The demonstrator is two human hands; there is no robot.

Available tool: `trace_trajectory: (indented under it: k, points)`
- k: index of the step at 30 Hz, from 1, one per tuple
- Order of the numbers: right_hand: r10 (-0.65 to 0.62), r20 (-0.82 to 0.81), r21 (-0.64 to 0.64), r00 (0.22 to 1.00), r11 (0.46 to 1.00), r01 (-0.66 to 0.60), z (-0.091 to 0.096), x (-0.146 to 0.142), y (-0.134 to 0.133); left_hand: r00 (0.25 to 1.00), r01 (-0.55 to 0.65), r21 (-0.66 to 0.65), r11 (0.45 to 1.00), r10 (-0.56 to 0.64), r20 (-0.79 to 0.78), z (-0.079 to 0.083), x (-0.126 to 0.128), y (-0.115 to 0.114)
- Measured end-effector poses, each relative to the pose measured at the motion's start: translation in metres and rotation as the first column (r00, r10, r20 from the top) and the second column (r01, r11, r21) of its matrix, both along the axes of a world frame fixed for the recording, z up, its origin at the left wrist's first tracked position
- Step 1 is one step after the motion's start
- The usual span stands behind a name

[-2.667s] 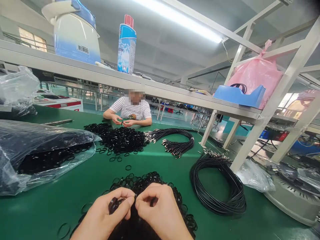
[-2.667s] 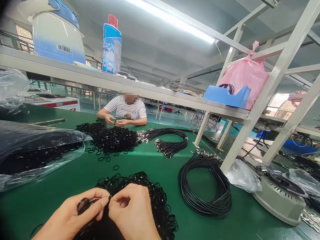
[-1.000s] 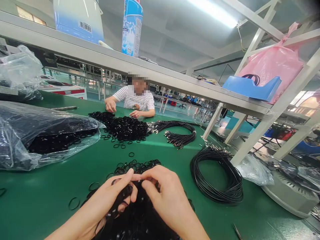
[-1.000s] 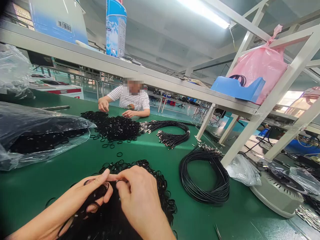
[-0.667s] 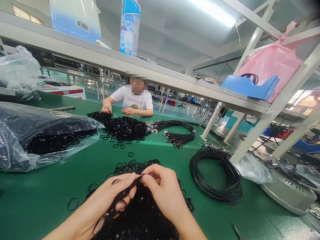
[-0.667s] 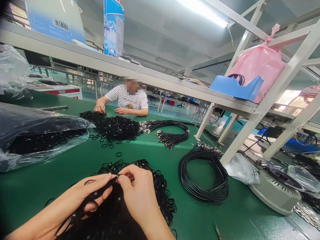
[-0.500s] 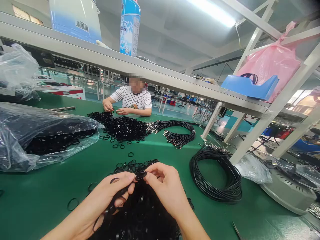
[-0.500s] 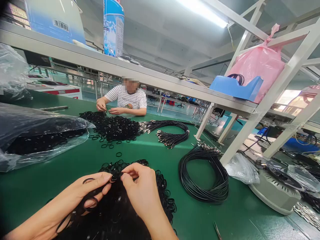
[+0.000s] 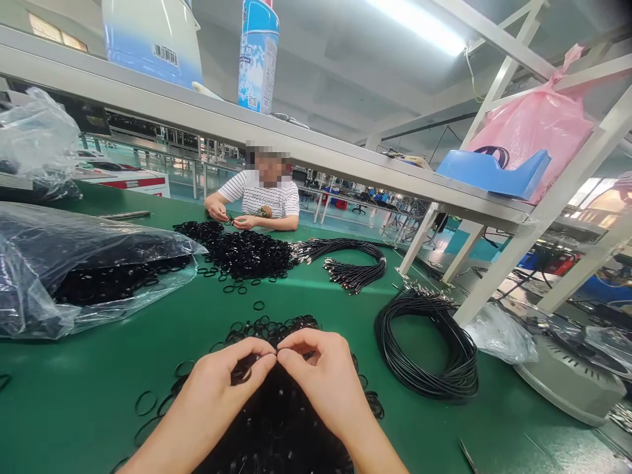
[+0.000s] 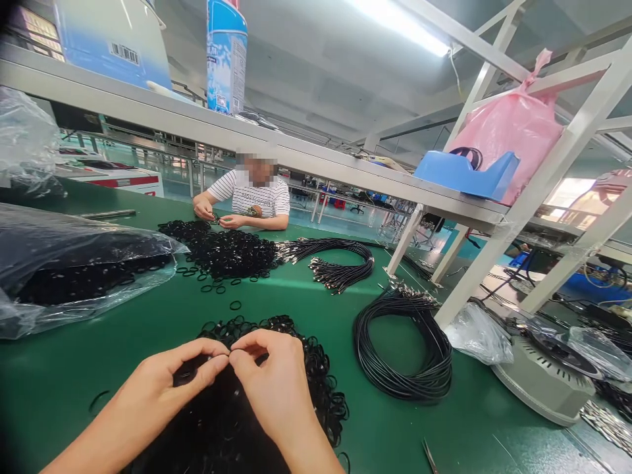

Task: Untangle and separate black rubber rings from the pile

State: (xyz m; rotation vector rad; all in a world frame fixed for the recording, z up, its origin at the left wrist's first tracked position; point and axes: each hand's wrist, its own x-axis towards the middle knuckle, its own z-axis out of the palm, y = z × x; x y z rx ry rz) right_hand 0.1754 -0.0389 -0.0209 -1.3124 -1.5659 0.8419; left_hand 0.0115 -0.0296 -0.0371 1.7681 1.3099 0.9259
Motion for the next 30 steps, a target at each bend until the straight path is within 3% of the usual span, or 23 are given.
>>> trace_trajectory:
  k: [7, 17, 30]
  points:
    - [0.018, -0.118, -0.038, 0.993, 0.999, -0.023, -0.005, 0.010, 0.007, 0.984, -0.026, -0.236, 0.971, 0.066, 0.165, 0.000, -0.009, 0.008]
    - [0.033, -0.154, -0.024, 0.988, 0.999, -0.037, -0.003, 0.019, 0.012, 0.997, -0.040, -0.182, 0.983, 0.052, 0.060, -0.002, -0.009, 0.011]
    - [0.093, -0.041, 0.023, 0.995, 0.995, -0.092, -0.007, 0.007, 0.005, 0.990, 0.086, -0.238, 0.968, -0.056, 0.132, -0.002, -0.003, 0.004]
